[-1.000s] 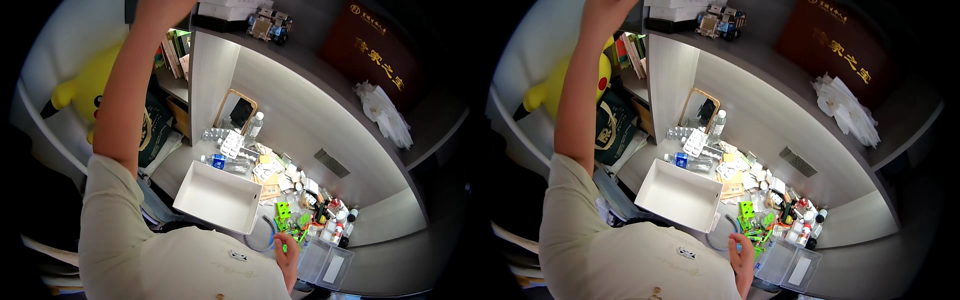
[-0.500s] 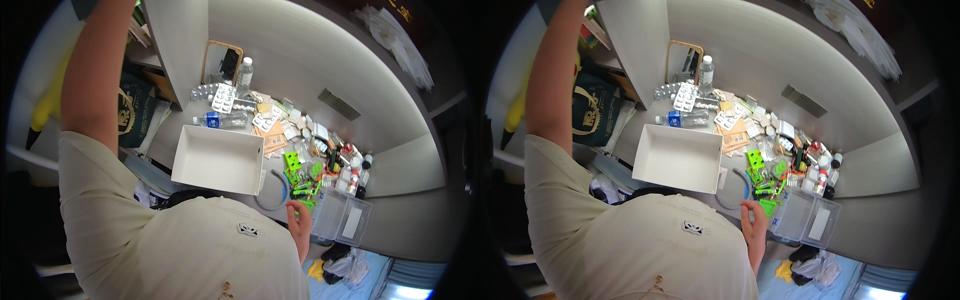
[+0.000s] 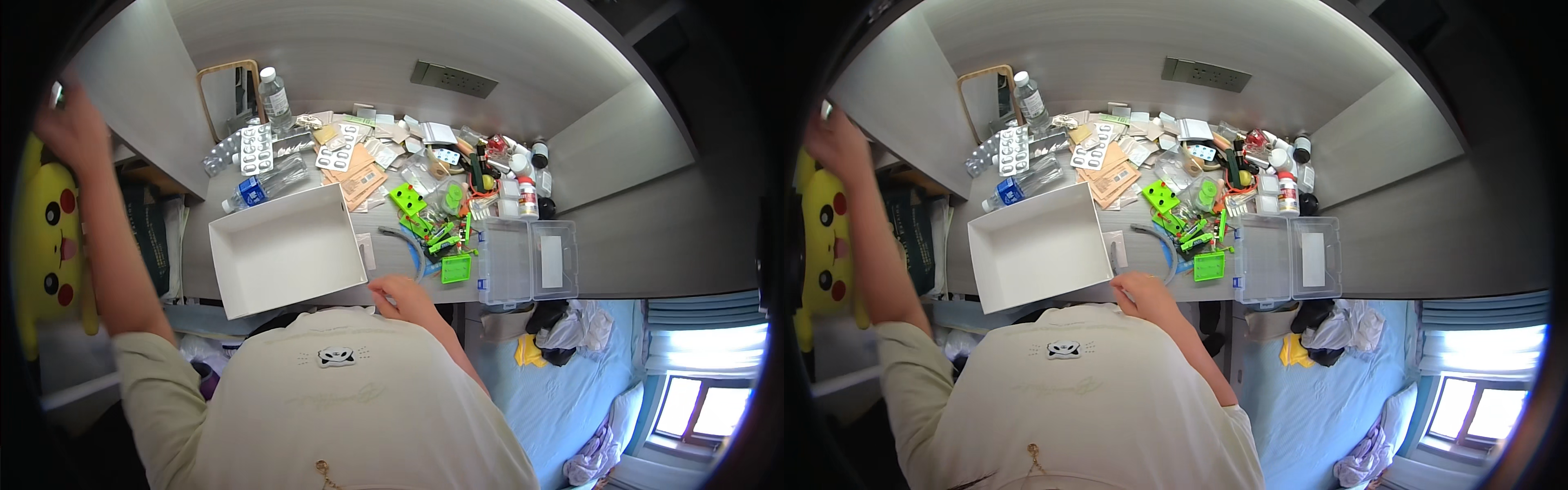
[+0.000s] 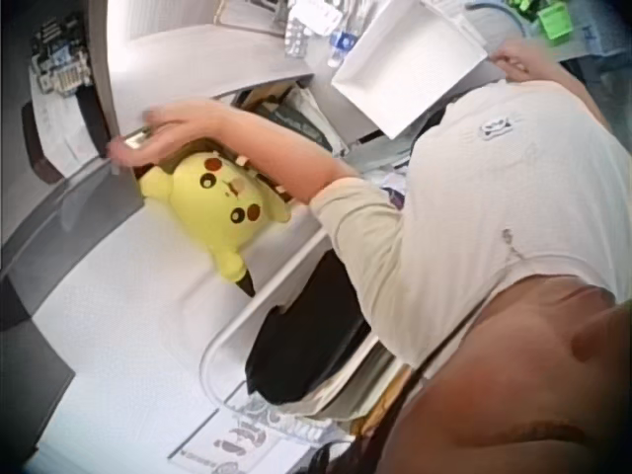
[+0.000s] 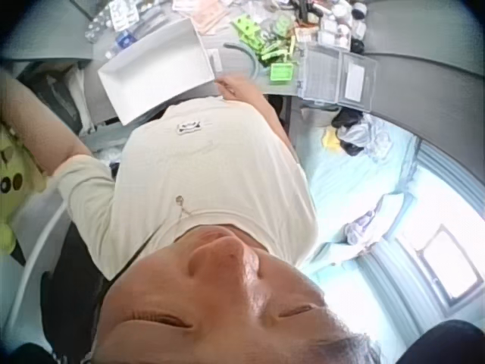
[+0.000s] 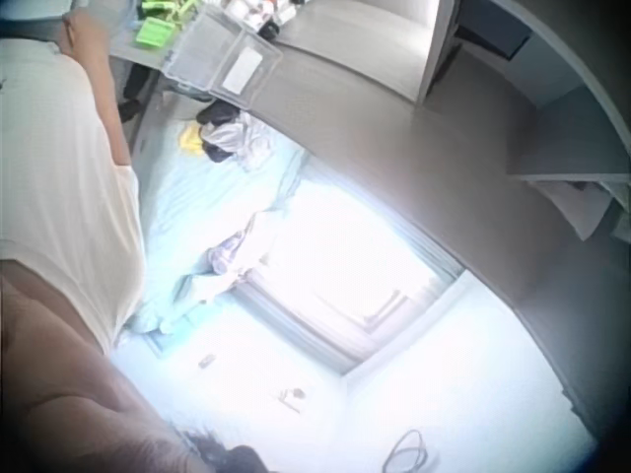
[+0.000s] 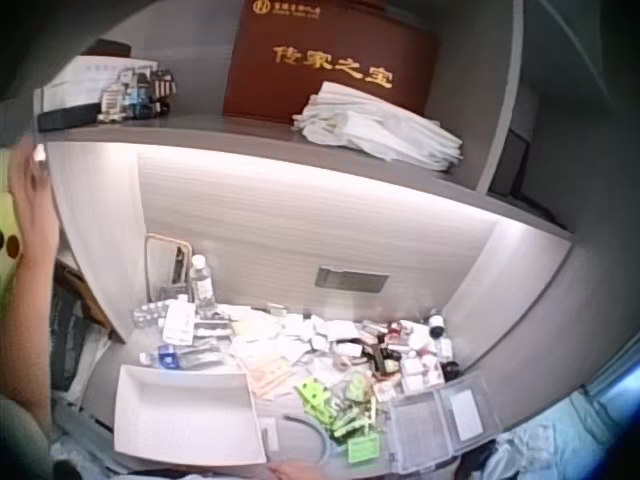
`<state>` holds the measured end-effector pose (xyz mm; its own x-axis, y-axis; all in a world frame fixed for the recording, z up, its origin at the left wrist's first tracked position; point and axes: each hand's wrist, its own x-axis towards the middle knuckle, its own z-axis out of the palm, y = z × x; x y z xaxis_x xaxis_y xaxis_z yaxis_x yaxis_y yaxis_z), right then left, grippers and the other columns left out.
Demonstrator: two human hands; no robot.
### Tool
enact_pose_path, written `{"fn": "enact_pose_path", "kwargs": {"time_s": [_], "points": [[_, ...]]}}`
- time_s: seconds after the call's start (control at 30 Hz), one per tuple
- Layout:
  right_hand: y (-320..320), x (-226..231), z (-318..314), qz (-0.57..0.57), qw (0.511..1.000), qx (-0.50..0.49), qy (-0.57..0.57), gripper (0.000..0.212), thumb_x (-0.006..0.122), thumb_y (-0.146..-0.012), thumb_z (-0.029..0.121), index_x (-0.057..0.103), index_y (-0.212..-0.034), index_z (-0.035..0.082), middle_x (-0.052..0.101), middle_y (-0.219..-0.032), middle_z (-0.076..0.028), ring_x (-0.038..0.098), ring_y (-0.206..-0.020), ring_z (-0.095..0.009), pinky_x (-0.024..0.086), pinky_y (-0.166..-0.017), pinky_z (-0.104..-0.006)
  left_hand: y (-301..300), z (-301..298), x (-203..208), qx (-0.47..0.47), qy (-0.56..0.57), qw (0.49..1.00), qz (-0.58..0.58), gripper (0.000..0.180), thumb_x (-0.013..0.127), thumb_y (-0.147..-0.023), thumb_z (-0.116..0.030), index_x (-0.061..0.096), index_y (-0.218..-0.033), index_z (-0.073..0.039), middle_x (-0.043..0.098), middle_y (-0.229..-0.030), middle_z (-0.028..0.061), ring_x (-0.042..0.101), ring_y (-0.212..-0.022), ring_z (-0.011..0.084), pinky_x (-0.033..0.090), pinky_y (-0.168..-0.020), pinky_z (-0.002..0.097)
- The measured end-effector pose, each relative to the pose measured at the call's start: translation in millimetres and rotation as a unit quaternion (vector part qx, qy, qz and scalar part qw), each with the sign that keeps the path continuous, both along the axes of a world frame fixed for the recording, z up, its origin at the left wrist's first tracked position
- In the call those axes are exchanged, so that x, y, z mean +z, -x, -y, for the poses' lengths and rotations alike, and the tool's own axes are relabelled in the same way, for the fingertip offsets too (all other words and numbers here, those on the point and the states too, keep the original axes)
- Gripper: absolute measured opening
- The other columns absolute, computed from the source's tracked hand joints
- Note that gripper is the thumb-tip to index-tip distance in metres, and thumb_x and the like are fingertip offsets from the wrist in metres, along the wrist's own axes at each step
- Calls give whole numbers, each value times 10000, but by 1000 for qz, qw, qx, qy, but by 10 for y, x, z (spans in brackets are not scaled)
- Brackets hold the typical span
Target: The person organizes a cluttered desk by sorting various items into a white box and a clear plastic container. They place a brown wallet, a water bottle, and green electronic components into the containers. They also handle a small robot toy and a red object before placing them on the shelf.
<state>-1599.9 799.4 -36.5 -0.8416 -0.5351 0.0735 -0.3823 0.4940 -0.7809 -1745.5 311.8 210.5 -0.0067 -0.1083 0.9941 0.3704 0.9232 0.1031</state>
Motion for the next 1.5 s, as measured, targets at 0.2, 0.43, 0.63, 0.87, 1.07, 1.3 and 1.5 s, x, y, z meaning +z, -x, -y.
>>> {"fn": "enact_pose_path", "kwargs": {"time_s": [0.2,0.43,0.63,0.87,1.07,1.3,1.5], "points": [[-45,-201,-98,-16,998,-21,-63,218,634,-888,200,642,-1054,59,666,-1008,-135,638,-923,-334,502,-811,-434,-1036,-614,-2412,69,-1,818,571,505,652,-876,-131,518,-1363,-115,430,-1430,192,420,-1321,370,361,-1086,442],[-104,-435,-982,-58,907,-307,-283,343,638,-865,205,595,-1141,7,599,-1150,-210,555,-1077,-388,448,-936,-476,-1877,-380,-3483,-149,-493,577,634,461,514,-994,-230,446,-1373,23,540,-1324,147,520,-1189,244,389,-1030,349],[-330,-804,-1669,21,824,-425,-374,591,687,-826,228,464,-1328,9,480,-1337,-249,464,-1245,-411,368,-1064,-490,-1839,-253,-3587,-194,-464,575,645,361,458,-1005,-219,522,-1255,34,627,-1149,129,574,-1037,190,434,-938,330],[-299,-1020,-1572,71,845,-429,-311,746,680,-837,220,315,-1431,-45,418,-1398,-276,412,-1294,-429,286,-1121,-514,-1856,-59,-3550,-136,-384,629,662,303,474,-981,-153,545,-1196,47,657,-1077,142,606,-965,202,465,-878,336],[-289,-776,-1296,-77,794,-429,-424,656,685,-822,217,428,-1379,-14,441,-1394,-240,433,-1274,-395,289,-1108,-508,-2122,318,-3407,-33,-398,645,651,280,467,-992,-147,563,-1181,36,662,-1074,168,618,-979,224,467,-878,349],[-206,-829,-520,37,956,-155,-246,337,707,-788,148,613,-1104,76,519,-1207,-193,539,-1090,-372,460,-916,-462,-2289,720,-3521,45,-384,690,613,346,474,-1007,-165,544,-1282,33,659,-1136,141,619,-1010,218,463,-915,330],[-104,-968,-366,-45,968,-166,-182,220,661,-824,69,615,-1036,103,509,-1259,-212,561,-1072,-406,485,-892,-455,-2071,300,-3122,153,-284,784,530,341,520,-985,-110,553,-1316,-36,623,-1200,154,599,-1094,242,488,-887,318]]}}
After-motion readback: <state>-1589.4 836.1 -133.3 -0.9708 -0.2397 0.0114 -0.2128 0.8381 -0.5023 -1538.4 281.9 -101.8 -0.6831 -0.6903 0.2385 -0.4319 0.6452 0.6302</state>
